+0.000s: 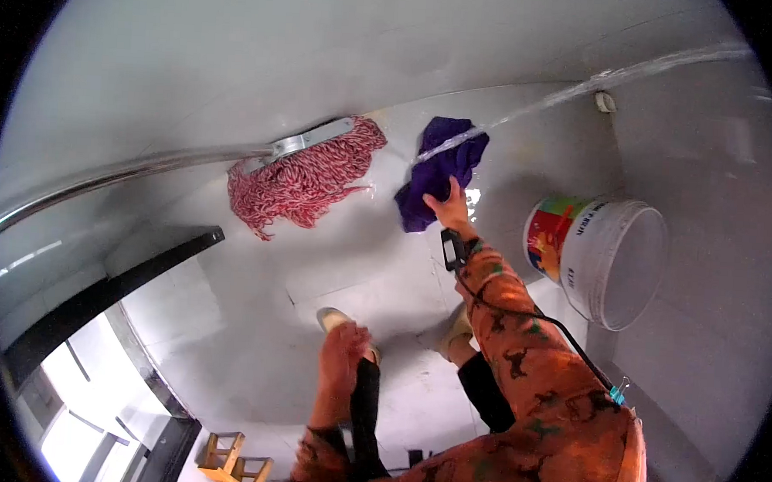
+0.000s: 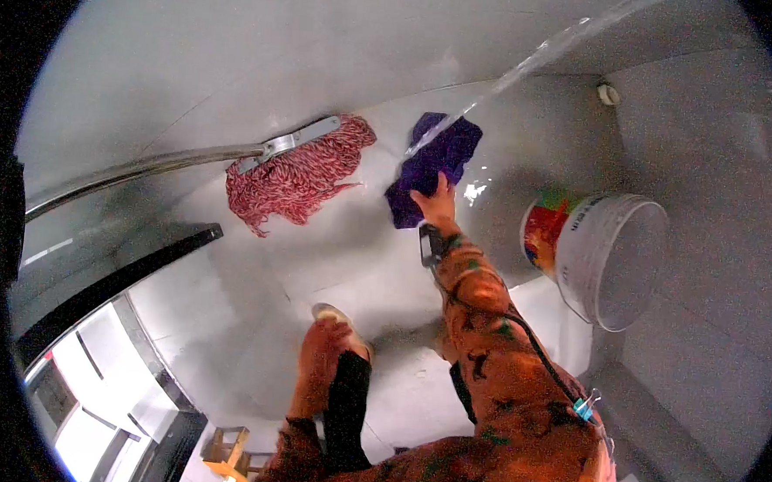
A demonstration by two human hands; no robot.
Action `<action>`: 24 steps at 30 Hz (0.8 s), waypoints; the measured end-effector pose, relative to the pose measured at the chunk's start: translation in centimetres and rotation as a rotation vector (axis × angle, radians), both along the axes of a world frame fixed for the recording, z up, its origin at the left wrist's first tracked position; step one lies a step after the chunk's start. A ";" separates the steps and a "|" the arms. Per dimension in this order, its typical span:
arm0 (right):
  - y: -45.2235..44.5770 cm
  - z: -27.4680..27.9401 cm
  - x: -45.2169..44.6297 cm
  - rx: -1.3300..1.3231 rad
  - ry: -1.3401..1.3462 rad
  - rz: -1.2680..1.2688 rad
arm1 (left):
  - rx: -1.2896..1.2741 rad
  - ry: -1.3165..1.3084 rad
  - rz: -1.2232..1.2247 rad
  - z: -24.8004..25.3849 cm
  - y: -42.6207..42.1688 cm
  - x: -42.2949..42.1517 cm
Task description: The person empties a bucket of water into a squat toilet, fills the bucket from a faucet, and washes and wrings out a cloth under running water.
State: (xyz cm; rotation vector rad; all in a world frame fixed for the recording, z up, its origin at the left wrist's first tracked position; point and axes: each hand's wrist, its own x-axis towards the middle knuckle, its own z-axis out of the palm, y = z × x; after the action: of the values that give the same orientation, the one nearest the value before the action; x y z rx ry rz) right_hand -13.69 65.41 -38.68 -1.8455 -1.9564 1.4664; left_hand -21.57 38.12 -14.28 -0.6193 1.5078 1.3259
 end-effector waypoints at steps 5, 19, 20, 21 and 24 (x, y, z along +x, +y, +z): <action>-5.3 -1.8 -7.0 0.104 -0.016 0.160 | -0.024 -0.054 0.034 3.6 4.6 0.1; 1.3 -5.8 -4.6 0.376 -0.022 -0.138 | 0.003 -0.045 0.028 0.6 5.7 -2.1; 1.4 -5.8 -6.0 0.236 -0.061 -0.030 | -0.001 -0.036 0.028 0.5 5.7 -2.3; -0.1 -4.2 -7.2 0.342 -0.198 0.144 | 0.032 0.010 0.077 0.2 5.8 -2.2; -5.0 -5.9 -8.5 0.113 0.097 0.283 | 0.049 0.045 0.098 -0.6 5.3 -2.6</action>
State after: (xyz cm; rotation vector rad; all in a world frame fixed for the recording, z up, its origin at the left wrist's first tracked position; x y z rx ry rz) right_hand -22.22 60.45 -44.60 -1.4714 -2.2723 1.4468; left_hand -24.12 43.41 -14.93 -0.6428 1.4923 1.4565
